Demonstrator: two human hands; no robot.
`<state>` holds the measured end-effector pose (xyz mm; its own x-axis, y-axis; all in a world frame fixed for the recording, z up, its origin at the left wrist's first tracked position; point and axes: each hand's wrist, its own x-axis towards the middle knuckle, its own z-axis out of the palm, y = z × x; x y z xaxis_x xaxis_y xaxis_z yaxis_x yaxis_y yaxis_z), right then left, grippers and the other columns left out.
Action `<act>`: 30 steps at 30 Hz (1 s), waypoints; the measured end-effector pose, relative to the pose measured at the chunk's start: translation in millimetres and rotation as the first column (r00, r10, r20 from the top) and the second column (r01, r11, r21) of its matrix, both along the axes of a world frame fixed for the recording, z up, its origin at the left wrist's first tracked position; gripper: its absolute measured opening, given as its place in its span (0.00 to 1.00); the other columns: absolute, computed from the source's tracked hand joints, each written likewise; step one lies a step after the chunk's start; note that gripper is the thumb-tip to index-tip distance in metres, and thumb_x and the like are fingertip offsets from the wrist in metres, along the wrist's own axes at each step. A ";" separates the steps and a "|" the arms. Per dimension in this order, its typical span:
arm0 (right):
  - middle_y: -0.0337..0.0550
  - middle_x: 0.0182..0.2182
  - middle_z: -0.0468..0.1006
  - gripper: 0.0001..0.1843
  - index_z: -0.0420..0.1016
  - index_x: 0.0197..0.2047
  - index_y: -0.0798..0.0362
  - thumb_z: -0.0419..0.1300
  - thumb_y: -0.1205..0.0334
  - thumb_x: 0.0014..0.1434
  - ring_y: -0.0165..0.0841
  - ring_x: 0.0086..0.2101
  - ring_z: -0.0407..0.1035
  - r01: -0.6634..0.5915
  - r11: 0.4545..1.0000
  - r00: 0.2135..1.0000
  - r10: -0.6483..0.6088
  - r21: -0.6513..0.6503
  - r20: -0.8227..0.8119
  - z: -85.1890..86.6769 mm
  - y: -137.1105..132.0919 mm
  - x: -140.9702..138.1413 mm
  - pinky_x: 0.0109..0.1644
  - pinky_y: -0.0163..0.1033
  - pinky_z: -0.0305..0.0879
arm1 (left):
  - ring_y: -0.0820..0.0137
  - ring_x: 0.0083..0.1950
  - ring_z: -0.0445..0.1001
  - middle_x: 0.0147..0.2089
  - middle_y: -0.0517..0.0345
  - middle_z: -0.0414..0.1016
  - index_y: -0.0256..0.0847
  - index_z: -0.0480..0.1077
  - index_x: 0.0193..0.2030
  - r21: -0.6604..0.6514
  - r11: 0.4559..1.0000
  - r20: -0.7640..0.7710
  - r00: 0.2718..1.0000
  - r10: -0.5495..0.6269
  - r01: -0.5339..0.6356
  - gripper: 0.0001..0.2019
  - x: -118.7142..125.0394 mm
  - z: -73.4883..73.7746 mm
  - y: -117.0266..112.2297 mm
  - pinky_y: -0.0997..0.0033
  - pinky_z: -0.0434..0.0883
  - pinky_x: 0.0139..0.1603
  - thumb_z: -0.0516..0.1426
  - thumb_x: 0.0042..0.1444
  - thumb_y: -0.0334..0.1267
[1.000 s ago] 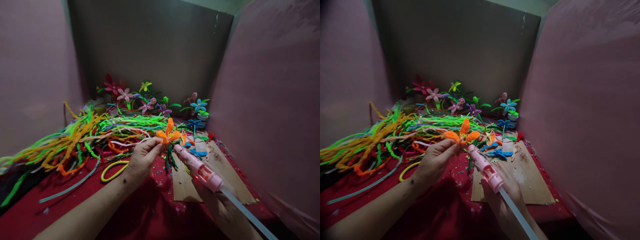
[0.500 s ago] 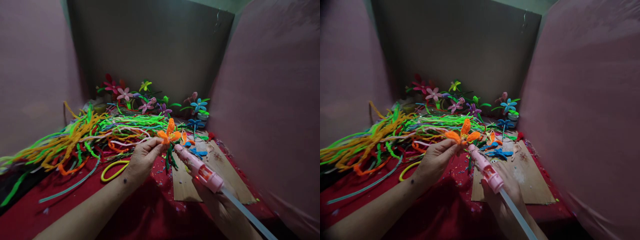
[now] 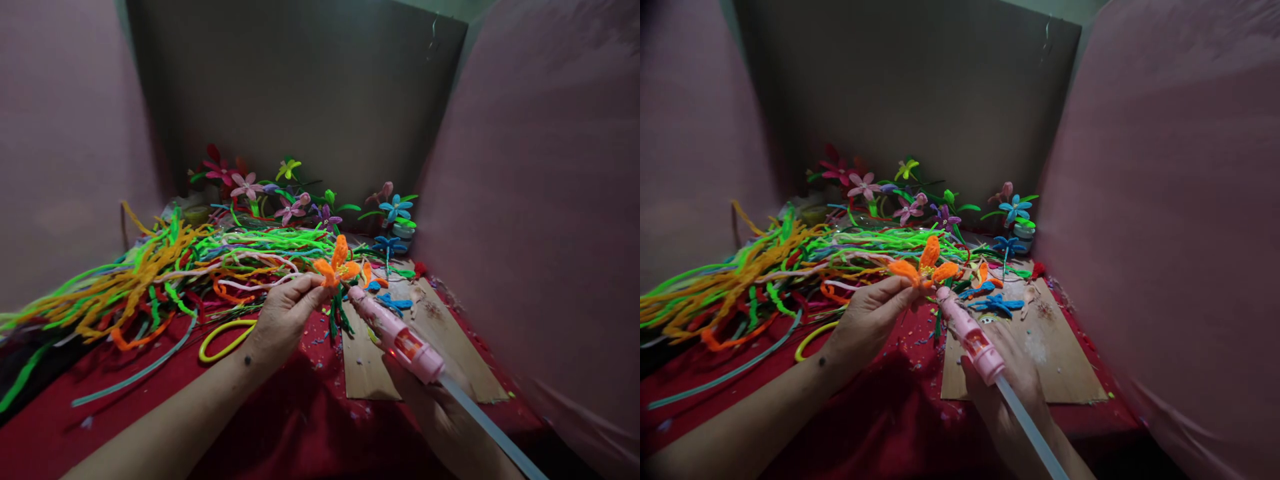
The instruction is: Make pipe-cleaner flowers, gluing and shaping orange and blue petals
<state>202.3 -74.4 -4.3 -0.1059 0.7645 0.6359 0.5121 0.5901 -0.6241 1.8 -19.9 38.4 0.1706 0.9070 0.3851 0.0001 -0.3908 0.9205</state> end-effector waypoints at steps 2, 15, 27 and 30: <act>0.52 0.43 0.77 0.22 0.69 0.55 0.48 0.53 0.55 0.58 0.47 0.44 0.71 0.002 0.999 1.000 -0.003 0.038 0.023 -3.6 1.4 1.6 0.43 0.49 0.69 | 0.73 0.33 0.64 0.30 0.59 0.70 0.39 0.72 0.29 0.000 1.000 0.010 1.000 0.007 -0.007 0.11 -0.2 0.9 -0.2 0.74 0.62 0.37 0.55 0.56 0.42; 0.51 0.39 0.72 0.21 0.68 0.53 0.57 0.54 0.61 0.57 0.37 0.36 0.69 0.439 0.894 0.835 -0.443 0.090 0.326 13.2 -6.1 93.7 0.37 0.39 0.66 | 0.73 0.33 0.67 0.30 0.58 0.73 0.37 0.73 0.29 -0.235 0.972 0.248 0.968 0.033 0.026 0.07 2.3 14.9 -2.6 0.75 0.62 0.38 0.58 0.51 0.39; 0.55 0.39 0.70 0.21 0.71 0.46 0.60 0.53 0.69 0.48 0.42 0.40 0.65 0.586 0.810 0.540 -0.368 -0.024 0.757 9.4 23.3 131.1 0.43 0.45 0.62 | 0.75 0.31 0.67 0.28 0.57 0.74 0.36 0.75 0.29 -0.257 0.958 0.385 0.923 -0.015 0.123 0.06 4.3 14.3 -4.1 0.76 0.63 0.37 0.60 0.50 0.36; 0.54 0.39 0.72 0.14 0.75 0.41 0.57 0.53 0.68 0.51 0.42 0.39 0.66 0.509 0.859 0.680 -0.445 0.061 0.583 25.4 8.7 96.6 0.43 0.47 0.62 | 0.77 0.31 0.68 0.29 0.58 0.74 0.36 0.75 0.28 -0.270 0.932 0.500 0.862 -0.081 0.244 0.04 4.4 13.6 -4.6 0.78 0.64 0.36 0.61 0.50 0.34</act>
<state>298.8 -65.7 21.0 -0.0184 0.8659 0.4999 0.9780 0.1194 -0.1709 6.2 -24.5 52.0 0.1971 0.9677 0.1573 -0.5036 -0.0377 0.8631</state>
